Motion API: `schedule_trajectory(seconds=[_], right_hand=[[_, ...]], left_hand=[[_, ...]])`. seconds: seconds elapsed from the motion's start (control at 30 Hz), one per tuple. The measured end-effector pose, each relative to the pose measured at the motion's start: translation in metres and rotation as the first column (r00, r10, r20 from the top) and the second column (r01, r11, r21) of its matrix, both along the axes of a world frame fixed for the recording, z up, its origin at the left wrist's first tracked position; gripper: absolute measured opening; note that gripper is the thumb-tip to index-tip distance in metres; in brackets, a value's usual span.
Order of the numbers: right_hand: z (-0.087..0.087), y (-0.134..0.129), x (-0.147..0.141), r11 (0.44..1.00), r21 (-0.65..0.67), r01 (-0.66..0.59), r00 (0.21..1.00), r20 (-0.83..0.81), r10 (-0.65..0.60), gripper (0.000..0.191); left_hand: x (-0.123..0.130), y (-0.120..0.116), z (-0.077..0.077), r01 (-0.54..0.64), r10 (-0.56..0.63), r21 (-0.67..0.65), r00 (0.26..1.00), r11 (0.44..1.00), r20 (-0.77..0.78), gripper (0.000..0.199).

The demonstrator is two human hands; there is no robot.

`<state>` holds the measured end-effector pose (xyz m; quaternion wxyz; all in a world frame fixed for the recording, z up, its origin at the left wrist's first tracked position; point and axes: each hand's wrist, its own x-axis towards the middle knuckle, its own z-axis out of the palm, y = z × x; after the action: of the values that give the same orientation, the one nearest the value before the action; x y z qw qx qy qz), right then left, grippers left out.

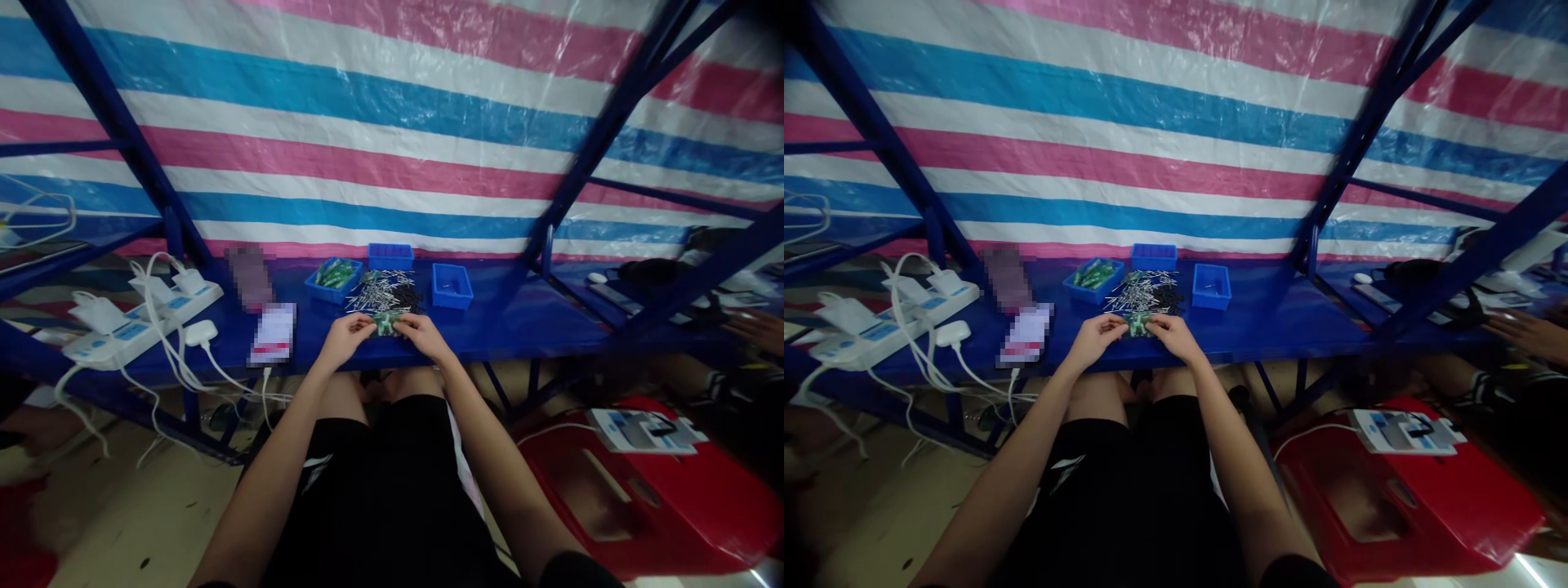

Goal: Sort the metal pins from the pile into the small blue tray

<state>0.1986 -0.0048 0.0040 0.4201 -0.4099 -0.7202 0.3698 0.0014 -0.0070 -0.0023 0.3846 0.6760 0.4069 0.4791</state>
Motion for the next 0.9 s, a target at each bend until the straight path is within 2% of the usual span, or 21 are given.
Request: schedule_trajectory(seconds=[0.1,0.17,0.2,0.27,0.33,0.37,0.4,0.43,0.5,0.53,0.6,0.67,0.7,0.77,0.83,0.9], right_hand=[[-0.003,0.003,0.0,0.998,-0.04,0.054,0.993,-0.107,-0.058,0.028],[-0.005,0.006,0.0,0.994,-0.071,0.087,0.979,-0.18,-0.098,0.031],[-0.006,0.007,0.0,0.992,-0.079,0.095,0.974,-0.198,-0.109,0.031],[-0.008,0.008,0.0,0.992,-0.074,0.103,0.974,-0.193,-0.115,0.031],[-0.008,0.008,-0.001,0.993,-0.051,0.107,0.981,-0.154,-0.114,0.029],[-0.008,0.007,-0.001,0.993,-0.034,0.113,0.985,-0.13,-0.117,0.028],[-0.008,0.006,-0.002,0.992,-0.015,0.123,0.987,-0.106,-0.124,0.026],[-0.009,0.006,-0.002,0.991,0.007,0.132,0.988,-0.08,-0.131,0.025],[-0.01,0.004,-0.004,0.988,0.049,0.147,0.989,-0.033,-0.146,0.023],[-0.012,0.004,-0.005,0.986,0.067,0.152,0.988,-0.012,-0.151,0.023],[-0.014,0.003,-0.007,0.985,0.092,0.145,0.989,0.028,-0.149,0.021],[-0.014,0.005,-0.009,0.988,0.102,0.117,0.99,0.065,-0.124,0.02],[-0.012,0.007,-0.01,0.99,0.106,0.097,0.99,0.089,-0.107,0.02],[-0.006,0.017,-0.013,0.987,0.144,0.079,0.982,0.162,-0.102,0.019],[0.003,0.034,-0.018,0.965,0.24,0.106,0.949,0.265,-0.171,0.02],[0.014,0.059,-0.024,0.917,0.367,0.158,0.884,0.362,-0.297,0.022]], left_hand=[[-0.004,0.002,0.008,-0.078,0.077,0.02,0.997,0.997,0.021,0.026],[-0.012,0.009,0.026,-0.207,0.206,0.09,0.978,0.974,0.019,0.026],[-0.019,0.015,0.038,-0.297,0.298,0.158,0.954,0.942,0.015,0.027],[-0.034,0.032,0.064,-0.466,0.497,0.334,0.868,0.819,-0.01,0.028],[-0.047,0.054,0.087,-0.491,0.614,0.485,0.779,0.724,-0.127,0.032],[-0.052,0.065,0.094,-0.466,0.653,0.538,0.724,0.702,-0.224,0.033],[-0.056,0.076,0.097,-0.427,0.67,0.558,0.651,0.712,-0.356,0.033],[-0.058,0.084,0.097,-0.365,0.629,0.526,0.581,0.768,-0.516,0.031],[-0.057,0.096,0.089,-0.247,0.499,0.441,0.547,0.863,-0.672,0.024],[-0.056,0.099,0.083,-0.166,0.41,0.38,0.498,0.91,-0.764,0.023],[-0.054,0.1,0.072,-0.092,0.347,0.34,0.404,0.936,-0.846,0.025],[-0.052,0.098,0.068,-0.08,0.358,0.354,0.353,0.932,-0.864,0.03],[-0.052,0.095,0.069,-0.088,0.382,0.376,0.357,0.922,-0.853,0.031],[-0.05,0.085,0.074,-0.121,0.45,0.442,0.417,0.889,-0.79,0.033],[-0.045,0.07,0.078,-0.182,0.527,0.519,0.534,0.835,-0.661,0.035],[-0.035,0.051,0.073,-0.222,0.526,0.535,0.67,0.815,-0.524,0.033]])
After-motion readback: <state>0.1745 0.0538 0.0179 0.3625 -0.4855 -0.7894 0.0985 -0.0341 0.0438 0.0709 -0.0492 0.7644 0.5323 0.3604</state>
